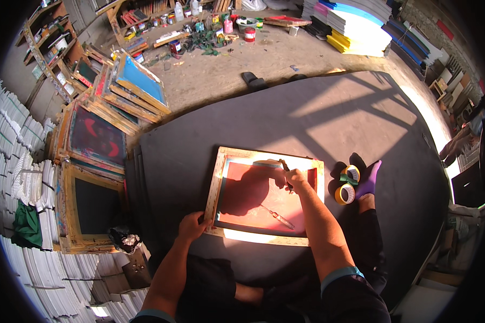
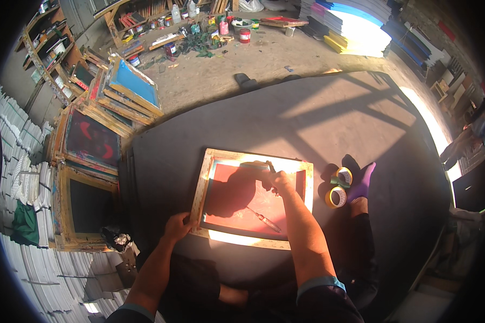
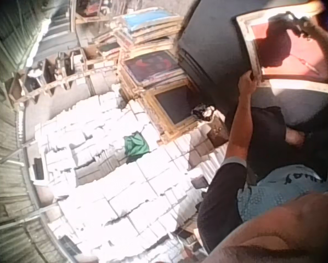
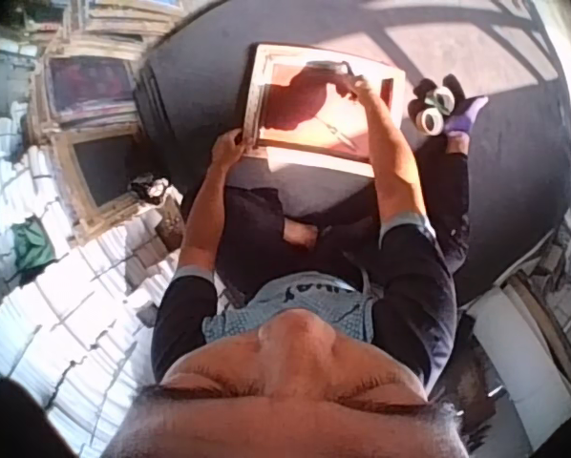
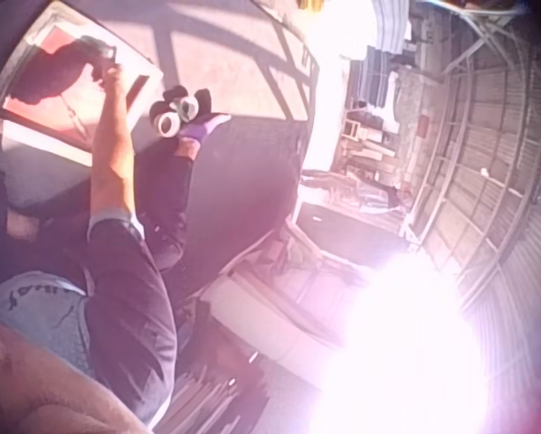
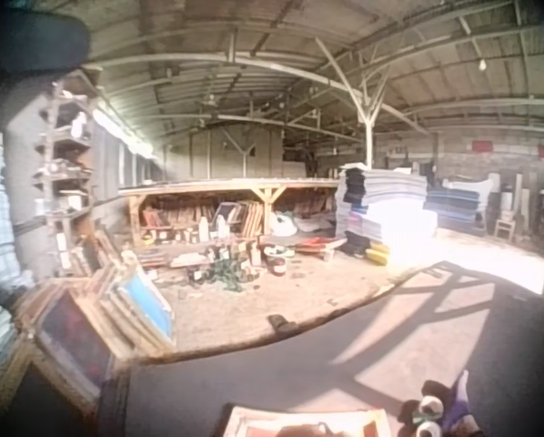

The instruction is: The person sits on the floor and cleans the inside of a wooden screen-printing frame using a cloth and a small tool. They wipe the red mesh surface and scrape along the edges, then use pliers to remove small debris from the frame.

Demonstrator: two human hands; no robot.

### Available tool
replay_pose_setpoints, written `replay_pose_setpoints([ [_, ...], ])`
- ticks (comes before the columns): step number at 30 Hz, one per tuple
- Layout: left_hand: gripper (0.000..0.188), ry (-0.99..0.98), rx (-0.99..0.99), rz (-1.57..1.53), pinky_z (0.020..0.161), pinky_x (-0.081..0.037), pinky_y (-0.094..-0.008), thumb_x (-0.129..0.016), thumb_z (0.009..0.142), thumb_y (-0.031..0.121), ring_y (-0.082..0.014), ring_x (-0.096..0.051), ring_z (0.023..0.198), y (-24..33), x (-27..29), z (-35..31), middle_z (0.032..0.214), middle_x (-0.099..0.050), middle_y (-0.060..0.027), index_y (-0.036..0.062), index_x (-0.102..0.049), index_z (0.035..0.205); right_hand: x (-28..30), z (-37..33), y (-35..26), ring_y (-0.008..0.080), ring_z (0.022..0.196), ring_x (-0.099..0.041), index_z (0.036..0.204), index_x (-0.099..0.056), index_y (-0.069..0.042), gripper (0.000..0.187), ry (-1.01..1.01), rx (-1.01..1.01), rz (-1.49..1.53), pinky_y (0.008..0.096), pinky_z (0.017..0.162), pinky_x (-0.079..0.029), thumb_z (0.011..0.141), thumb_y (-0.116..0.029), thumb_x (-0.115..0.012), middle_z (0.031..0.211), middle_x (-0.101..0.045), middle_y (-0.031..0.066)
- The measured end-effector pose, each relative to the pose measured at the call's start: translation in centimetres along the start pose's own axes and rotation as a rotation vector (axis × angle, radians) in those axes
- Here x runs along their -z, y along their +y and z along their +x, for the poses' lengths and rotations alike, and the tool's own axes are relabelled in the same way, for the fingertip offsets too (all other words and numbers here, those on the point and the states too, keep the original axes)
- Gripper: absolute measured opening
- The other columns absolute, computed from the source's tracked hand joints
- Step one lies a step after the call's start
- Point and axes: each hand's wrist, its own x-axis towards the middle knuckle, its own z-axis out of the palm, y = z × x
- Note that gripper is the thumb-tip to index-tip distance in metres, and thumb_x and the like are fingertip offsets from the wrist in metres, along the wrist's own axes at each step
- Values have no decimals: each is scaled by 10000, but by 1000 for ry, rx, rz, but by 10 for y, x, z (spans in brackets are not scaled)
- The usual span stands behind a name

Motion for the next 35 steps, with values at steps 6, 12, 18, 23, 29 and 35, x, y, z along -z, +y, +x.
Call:
replay_pose_setpoints([
  [6,430,-22,34,-53,771,-568,-411,-800,890,372,-277,-767,807,3,3,-1,868,-775,-110,76,-781,1201,3,-5,-16,275,514,-646,886,-636,-1,374,-29,-108,66,454,415,-459,1037,-342,-650,677,-626,139],
  [12,428,3,-19,-21,775,-565,-407,-807,886,377,-271,-765,807,-4,-5,6,847,-773,-103,76,-782,1189,9,4,-7,239,473,-605,862,-626,4,251,-66,-64,125,403,391,-429,982,-216,-645,628,-609,133],
  [18,425,-24,67,-52,757,-562,-395,-814,881,373,-255,-763,773,-4,3,-3,796,-764,-83,75,-776,1182,-23,-21,-20,213,444,-560,856,-628,27,299,110,38,-71,395,400,-429,989,-241,-628,611,-598,102],
  [23,420,-42,22,-79,739,-561,-388,-809,880,367,-248,-760,744,4,2,3,773,-759,-81,64,-775,1168,-23,9,9,229,474,-620,794,-663,33,390,276,127,-252,400,444,-485,984,-307,-638,580,-616,116],
  [29,404,-17,-2,-80,773,-565,-396,-802,880,358,-267,-771,823,-5,0,1,845,-776,-97,65,-775,1157,-27,-8,-4,276,522,-689,880,-722,65,408,279,133,-283,413,511,-549,978,-316,-617,640,-689,175],
  [35,450,-103,90,-28,813,-569,-420,-802,877,383,-290,-774,903,13,10,0,941,-786,-129,65,-773,1195,-25,-12,1,339,830,-802,1068,-721,58,433,327,222,-427,439,751,-643,1003,-359,-622,905,-774,281],
])
